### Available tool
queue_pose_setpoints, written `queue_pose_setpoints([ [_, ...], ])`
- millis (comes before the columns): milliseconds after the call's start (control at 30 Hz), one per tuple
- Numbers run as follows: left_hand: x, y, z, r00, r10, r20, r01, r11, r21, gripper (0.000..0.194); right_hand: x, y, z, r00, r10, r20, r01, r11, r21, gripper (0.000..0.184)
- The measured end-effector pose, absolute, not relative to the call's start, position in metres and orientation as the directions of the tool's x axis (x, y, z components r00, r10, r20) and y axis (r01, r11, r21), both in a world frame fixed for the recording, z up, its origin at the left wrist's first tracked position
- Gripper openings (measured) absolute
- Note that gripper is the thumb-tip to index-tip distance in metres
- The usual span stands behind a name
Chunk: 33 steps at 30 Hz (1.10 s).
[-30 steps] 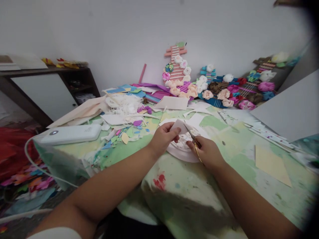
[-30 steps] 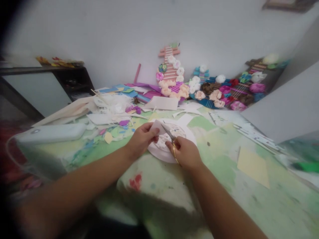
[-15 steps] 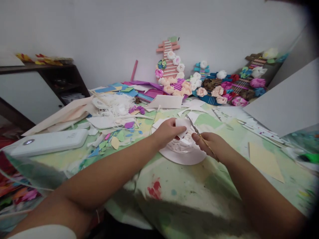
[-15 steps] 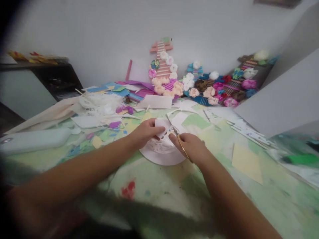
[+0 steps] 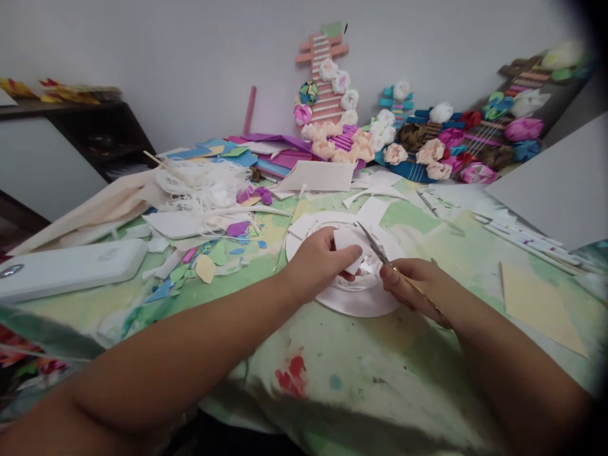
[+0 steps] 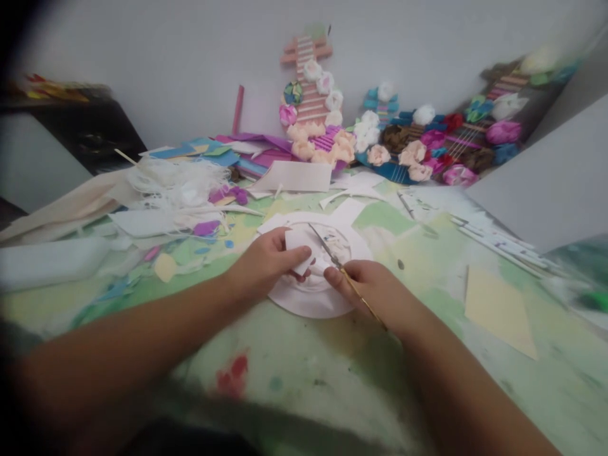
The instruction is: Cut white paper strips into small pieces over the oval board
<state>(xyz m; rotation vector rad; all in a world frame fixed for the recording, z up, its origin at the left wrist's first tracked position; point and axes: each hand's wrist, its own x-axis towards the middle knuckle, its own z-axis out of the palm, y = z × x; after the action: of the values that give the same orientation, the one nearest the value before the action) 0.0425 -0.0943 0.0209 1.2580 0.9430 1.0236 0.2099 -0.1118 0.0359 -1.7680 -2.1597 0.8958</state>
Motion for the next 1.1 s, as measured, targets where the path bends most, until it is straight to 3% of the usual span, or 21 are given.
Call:
queue_pose_setpoints([
  [133,0.046,-0.097,0.021,0.254,0.956,-0.143,-0.191,0.195,0.962,0.011,0.209,-0.114,0.035,-0.211,0.938,-0.276,0.805,0.006,-0.593,0.041],
  [333,0.046,-0.102,0.019,0.277,0.934,-0.224,-0.265,0.299,0.917,0.012,0.21,-0.117,0.029,-0.167,0.898,-0.407,0.771,-0.138,-0.622,0.044],
  [567,0.044,-0.101,0.018,0.291,0.906,-0.308,-0.277,0.388,0.879,0.013,0.211,-0.117,0.045,-0.342,0.803,-0.488,0.732,-0.099,-0.674,0.044],
  [733,0.044,-0.098,0.015,0.313,0.895,-0.318,-0.311,0.413,0.856,0.011,0.215,-0.112,0.046,-0.366,0.763,-0.533,0.733,-0.117,-0.671,0.054],
  [1100,0.037,-0.09,0.013,0.346,0.886,-0.307,-0.323,0.42,0.848,0.004,0.21,-0.11,0.034,-0.279,0.772,-0.571,0.695,-0.248,-0.675,0.054],
])
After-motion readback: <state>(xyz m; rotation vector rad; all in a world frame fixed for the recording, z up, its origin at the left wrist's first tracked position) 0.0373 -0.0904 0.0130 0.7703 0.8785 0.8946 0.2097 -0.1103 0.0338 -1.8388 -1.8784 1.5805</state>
